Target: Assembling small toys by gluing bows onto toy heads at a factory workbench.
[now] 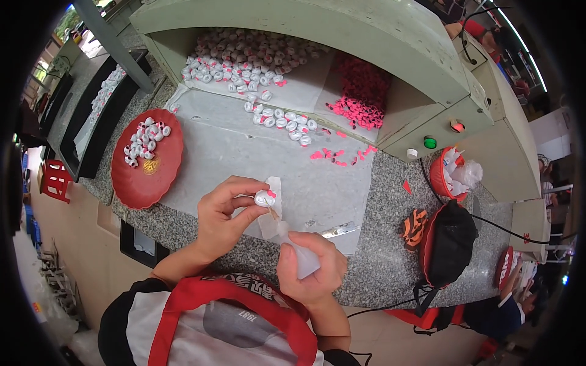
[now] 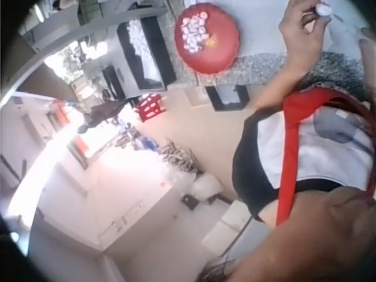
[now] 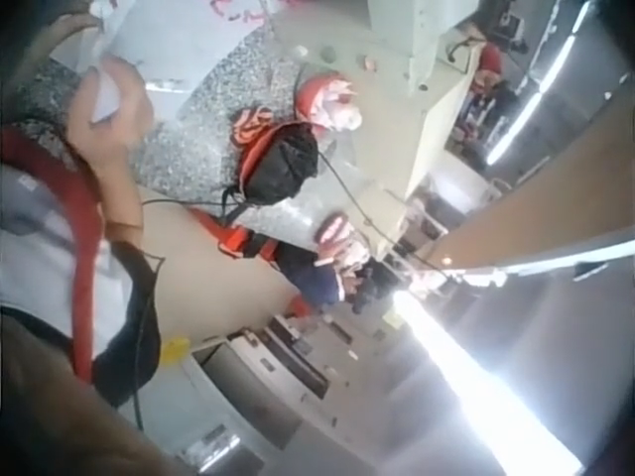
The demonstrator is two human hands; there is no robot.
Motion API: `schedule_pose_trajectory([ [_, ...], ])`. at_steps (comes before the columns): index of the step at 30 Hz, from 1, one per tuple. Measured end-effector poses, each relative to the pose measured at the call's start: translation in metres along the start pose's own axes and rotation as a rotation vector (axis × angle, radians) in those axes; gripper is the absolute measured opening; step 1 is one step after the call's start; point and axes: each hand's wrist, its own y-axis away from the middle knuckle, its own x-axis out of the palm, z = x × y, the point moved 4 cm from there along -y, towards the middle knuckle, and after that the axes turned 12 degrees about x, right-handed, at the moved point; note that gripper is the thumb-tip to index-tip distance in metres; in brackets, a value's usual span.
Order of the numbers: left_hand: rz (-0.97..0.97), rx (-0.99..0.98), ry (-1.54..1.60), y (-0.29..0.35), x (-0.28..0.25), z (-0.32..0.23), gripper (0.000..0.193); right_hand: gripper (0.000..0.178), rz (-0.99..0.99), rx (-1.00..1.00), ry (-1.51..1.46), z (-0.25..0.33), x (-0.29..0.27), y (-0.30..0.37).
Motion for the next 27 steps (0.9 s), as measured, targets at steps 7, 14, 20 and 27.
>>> schedule_pose_trajectory([
  [7, 0.014, 0.100, -0.167, -0.001, 0.000, -0.006, 0.028, 0.021, 0.013, -0.138, 0.058, 0.006, 0.002, -0.007],
  [14, 0.036, 0.251, -0.391, -0.002, -0.002, -0.011, 0.028, 0.015, 0.096, -0.106, 0.059, 0.011, 0.001, -0.007],
  [20, 0.036, 0.046, -0.097, 0.000, -0.004, -0.001, 0.028, 0.014, 0.039, -0.062, 0.033, 0.006, -0.002, -0.007],
  [27, 0.017, -0.142, 0.190, 0.001, -0.007, 0.008, 0.029, 0.017, 0.030, -0.120, 0.042, 0.006, -0.003, -0.007],
])
